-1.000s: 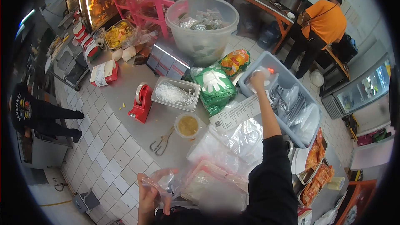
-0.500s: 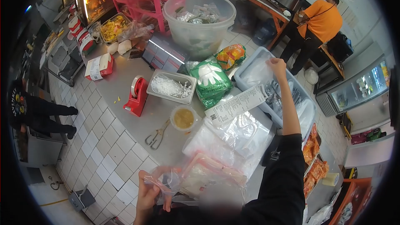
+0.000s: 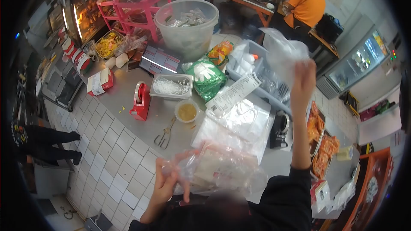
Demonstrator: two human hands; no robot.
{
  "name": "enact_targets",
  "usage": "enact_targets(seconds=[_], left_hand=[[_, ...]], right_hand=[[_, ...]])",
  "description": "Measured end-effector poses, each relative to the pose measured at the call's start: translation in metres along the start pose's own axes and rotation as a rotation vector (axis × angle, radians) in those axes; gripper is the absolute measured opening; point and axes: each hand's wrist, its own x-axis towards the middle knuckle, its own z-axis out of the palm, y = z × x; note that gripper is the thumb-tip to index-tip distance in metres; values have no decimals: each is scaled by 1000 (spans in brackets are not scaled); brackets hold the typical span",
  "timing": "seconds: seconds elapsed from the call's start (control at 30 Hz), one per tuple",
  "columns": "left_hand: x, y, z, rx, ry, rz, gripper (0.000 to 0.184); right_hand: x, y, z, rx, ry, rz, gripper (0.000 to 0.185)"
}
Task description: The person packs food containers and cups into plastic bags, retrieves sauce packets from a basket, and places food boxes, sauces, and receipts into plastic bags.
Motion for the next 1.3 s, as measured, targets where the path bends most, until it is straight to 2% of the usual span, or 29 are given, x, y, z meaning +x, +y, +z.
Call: enact_targets(seconds=[0.03,0.07,0.1,0.13,0.17,0.23,0.27,0.3,0.37,0.43,0.5,0.57,0.63,0.67,0.73,0.77,0.8,0.87,0.9,0.97,1.0,1.07,1.1,1.13,1.17,1.2,1.23,1.3], left_hand=[[0,2,2,3,-7,-18,15],[1,4,5,82,-51,44,15],[-3,2,7,159,-94,99,15],[-11,-3,8,226,-7,141,14],[-18,-1,7,228,-21,119,14],[-32,3,4,191,-354,100,15],[-41,2,-3,199,-494,21,13],[-48,1,-6,195,-515,0,13],[-55,-1,-6,60,-719,-150,21],[-57,8,-4,3,-727,-148,23],[-58,16,-7,-84,-620,-129,21],[-55,15,-10,-27,-654,-59,18],[-49,16,-8,102,-586,74,17],[-42,18,-6,111,-618,99,16],[-34,20,-4,135,-625,114,15],[-31,20,-3,155,-622,135,14],[-29,20,-3,179,-615,150,15],[-25,24,-2,238,-565,148,20],[-25,28,-1,285,-505,167,22],[-26,35,3,377,-383,195,25],[-22,40,10,347,-409,201,25],[-17,52,28,191,-468,92,22],[-10,51,28,189,-470,83,22],[-2,52,24,465,-610,161,21],[-3,60,23,775,-654,195,24],[-4,68,21,1083,-709,247,28],[-13,75,18,1083,-707,243,28],[-31,86,8,1339,-365,373,21]], right_hand=[[-50,-43,-12,-14,13,149,16],[-101,-53,-15,41,-304,-98,19],[-152,-62,-18,223,-728,-348,29],[-203,-72,-21,410,-1122,-465,42],[-225,-106,-8,-7,-1349,-486,45],[-266,-104,-17,-14,-1364,-393,45],[-291,-92,-20,-18,-1380,-322,45],[-314,-78,-22,-20,-1398,-254,45],[-343,-55,-27,-26,-1439,-142,46],[-338,-61,-36,-27,-1448,-88,46],[-288,-99,-57,-524,-1832,32,47],[-297,-97,-109,-771,-1459,-195,58],[-257,-117,-131,-780,-1477,62,66],[-243,-126,-137,-781,-1468,67,66],[-226,-145,-148,-746,-1162,-108,71],[-225,-155,-153,-750,-1152,-102,71],[-225,-164,-158,-766,-1249,77,61],[-216,-187,-168,-990,-1375,47,40],[-209,-201,-174,-1196,-1395,-176,28],[-188,-228,-187,-1372,-1107,-285,10],[-174,-240,-196,-1372,-1107,-279,10],[-155,-254,-211,-1046,-1178,-183,14],[-161,-245,-209,-1045,-1182,-174,14],[-172,-228,-204,-780,-1143,-127,16],[-181,-215,-201,-517,-1090,-78,18],[-186,-209,-208,-588,-1188,-31,20],[-185,-210,-215,-585,-1192,-30,20],[-183,-219,-230,-718,-1085,147,17]])
